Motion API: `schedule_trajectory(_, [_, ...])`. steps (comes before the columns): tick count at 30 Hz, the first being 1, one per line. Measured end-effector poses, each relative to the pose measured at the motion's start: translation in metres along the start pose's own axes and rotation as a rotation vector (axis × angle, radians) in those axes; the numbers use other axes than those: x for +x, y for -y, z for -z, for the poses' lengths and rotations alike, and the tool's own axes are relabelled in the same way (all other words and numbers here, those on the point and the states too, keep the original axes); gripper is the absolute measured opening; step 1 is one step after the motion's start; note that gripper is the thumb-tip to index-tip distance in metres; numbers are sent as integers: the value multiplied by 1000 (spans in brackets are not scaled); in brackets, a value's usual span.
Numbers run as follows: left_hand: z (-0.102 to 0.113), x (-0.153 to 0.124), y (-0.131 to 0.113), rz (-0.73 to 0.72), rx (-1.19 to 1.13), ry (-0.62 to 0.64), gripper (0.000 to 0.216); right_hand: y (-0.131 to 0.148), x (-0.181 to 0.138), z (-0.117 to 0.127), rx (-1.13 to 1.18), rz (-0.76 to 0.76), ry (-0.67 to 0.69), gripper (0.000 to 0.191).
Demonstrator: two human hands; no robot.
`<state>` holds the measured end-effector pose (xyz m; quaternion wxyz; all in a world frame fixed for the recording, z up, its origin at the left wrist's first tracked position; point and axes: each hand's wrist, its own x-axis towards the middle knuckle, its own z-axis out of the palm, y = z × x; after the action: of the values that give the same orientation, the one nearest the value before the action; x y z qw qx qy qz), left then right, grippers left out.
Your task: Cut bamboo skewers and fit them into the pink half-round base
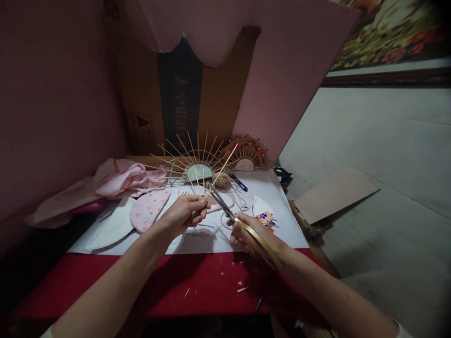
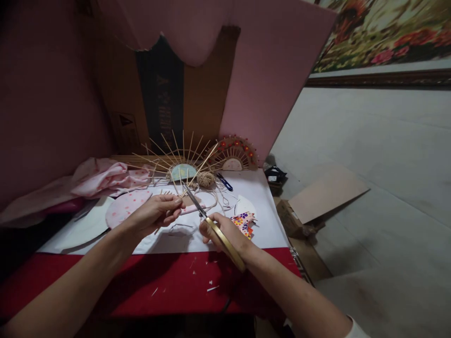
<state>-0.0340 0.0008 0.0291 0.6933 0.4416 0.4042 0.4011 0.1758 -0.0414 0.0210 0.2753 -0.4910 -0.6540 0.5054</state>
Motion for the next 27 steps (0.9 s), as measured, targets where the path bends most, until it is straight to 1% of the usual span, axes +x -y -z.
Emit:
schedule_trajectory(5, [2,0,1,-19,79,40,24,6,2,-1,34,-36,-17,51])
schedule_trajectory(10, [0,-3,1,29,184,53,24,9,2,-2,80,-44,-29,55])
schedule_trajectory(16, [-3,-4,-5,89,243,30,26,2,9,-1,40,-51,10,60])
schedule_trajectory(21, [0,-5,-9,96,277,27,27,-1,13,-1,8,4,28,58])
schedule_trajectory(27, [0,-7,-12,98,329,18,29,3,16,0,-48,79,70,54])
